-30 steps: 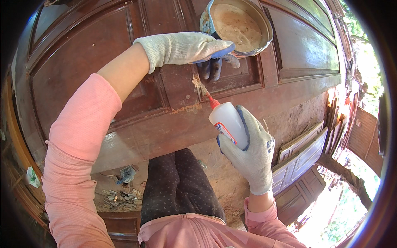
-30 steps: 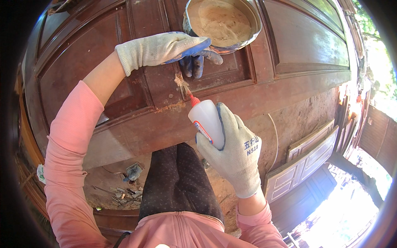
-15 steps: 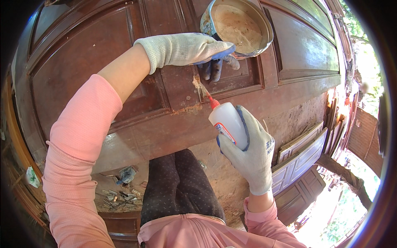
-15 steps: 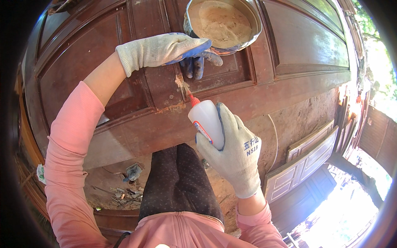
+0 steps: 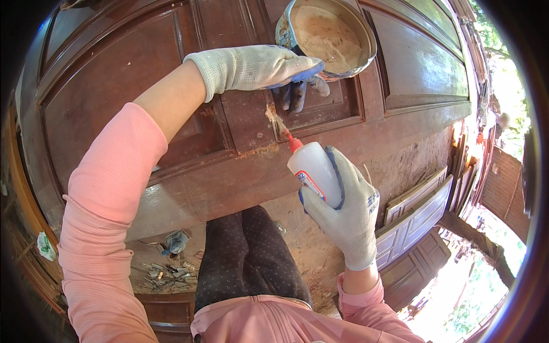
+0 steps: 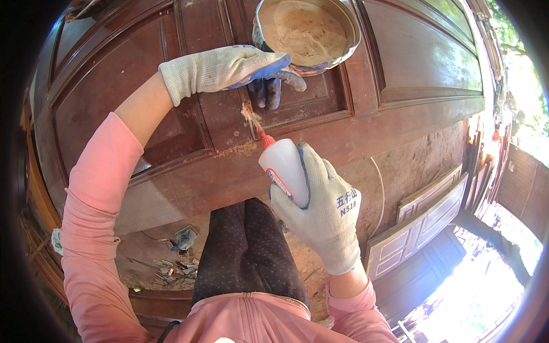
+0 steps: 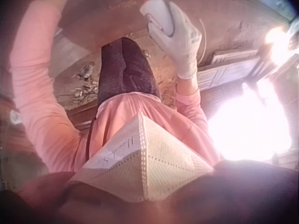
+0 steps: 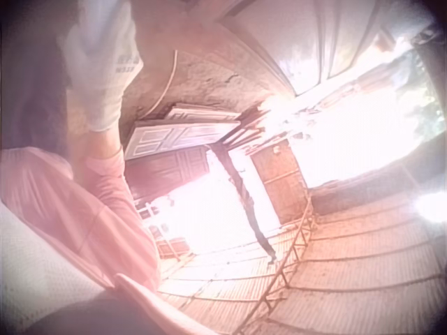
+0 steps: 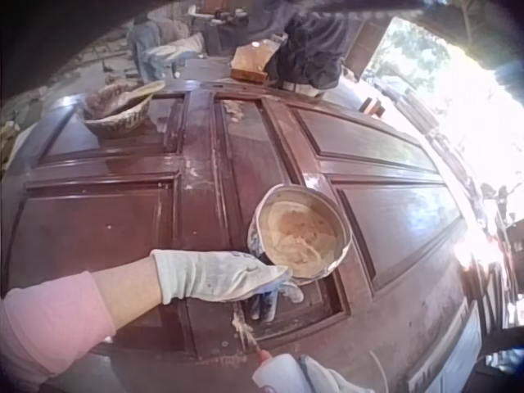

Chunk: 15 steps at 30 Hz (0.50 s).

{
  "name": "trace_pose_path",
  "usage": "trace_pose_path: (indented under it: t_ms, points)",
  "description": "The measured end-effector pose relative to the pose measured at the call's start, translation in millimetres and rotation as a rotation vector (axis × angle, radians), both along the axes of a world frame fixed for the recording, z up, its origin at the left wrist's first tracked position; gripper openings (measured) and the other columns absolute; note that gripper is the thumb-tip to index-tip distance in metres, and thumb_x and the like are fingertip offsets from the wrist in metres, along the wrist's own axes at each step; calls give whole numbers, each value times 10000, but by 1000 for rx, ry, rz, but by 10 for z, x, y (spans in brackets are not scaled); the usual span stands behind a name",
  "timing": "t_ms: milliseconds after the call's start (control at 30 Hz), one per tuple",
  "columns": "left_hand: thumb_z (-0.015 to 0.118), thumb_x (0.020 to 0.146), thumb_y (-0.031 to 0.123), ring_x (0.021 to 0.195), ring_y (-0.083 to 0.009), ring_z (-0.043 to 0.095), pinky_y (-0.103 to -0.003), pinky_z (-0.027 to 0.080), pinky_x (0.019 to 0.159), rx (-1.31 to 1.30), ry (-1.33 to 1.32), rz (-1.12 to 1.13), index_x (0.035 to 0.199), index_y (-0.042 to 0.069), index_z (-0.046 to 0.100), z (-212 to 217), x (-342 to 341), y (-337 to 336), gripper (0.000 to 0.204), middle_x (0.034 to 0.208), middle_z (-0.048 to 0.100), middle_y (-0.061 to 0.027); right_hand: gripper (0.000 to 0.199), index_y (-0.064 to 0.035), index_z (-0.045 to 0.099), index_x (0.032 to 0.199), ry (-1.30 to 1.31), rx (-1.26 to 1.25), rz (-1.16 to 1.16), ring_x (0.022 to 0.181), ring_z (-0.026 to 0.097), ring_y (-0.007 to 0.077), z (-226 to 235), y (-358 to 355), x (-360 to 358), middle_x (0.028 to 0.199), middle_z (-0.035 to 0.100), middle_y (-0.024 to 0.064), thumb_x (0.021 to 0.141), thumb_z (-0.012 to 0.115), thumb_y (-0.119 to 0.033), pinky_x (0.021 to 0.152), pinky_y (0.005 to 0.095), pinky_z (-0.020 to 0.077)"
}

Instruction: The person applies glue to a damaged area on a wooden door and then uses a putty knife to fill the area with a dark paste. The person smooths the paste into the damaged area.

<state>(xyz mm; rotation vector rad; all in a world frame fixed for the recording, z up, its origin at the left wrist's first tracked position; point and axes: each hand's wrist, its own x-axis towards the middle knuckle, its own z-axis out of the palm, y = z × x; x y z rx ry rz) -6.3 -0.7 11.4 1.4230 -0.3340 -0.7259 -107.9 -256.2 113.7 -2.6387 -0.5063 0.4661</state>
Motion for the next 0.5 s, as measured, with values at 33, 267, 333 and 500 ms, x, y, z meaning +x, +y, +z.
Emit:
trace_pose_path:
  t_ms: [33, 267, 333, 500]
  points:
    - [344, 1122, 553, 869, -176, 722, -328, 600, 796, -5, -2, 0, 1331, 53, 688, -2, 0, -1, 642, 965, 758, -98, 681, 51, 641, 1321, 0, 1, -2, 971, 761, 352, 4, 5, 3, 1141, 739, 223, 770, 807, -314, 846, 392, 603]
    - [361, 1116, 565, 863, -179, 722, -329, 601, 794, -58, -1, -1, 1339, 55, 686, -96, 9, 3, 645, 969, 755, -100, 677, 55, 638, 1315, 19, 33, -5, 963, 759, 347, 1, 19, -4, 1120, 737, 220, 772, 808, -312, 835, 389, 604]
    - [367, 1113, 569, 862, -178, 721, -329, 600, 795, -30, 17, -3, 1346, 57, 684, -54, 16, -12, 646, 962, 753, -98, 681, 55, 635, 1319, 21, 27, -7, 961, 759, 345, 14, 20, 2, 1116, 737, 219, 774, 808, -314, 833, 389, 604]
    - [344, 1112, 584, 861, -176, 713, -324, 597, 795, -43, -9, -11, 1364, 64, 678, -61, 10, -2, 668, 950, 746, -93, 689, 54, 626, 1328, 24, 16, 0, 951, 758, 342, 20, 53, 19, 1107, 736, 208, 773, 810, -312, 823, 392, 604]
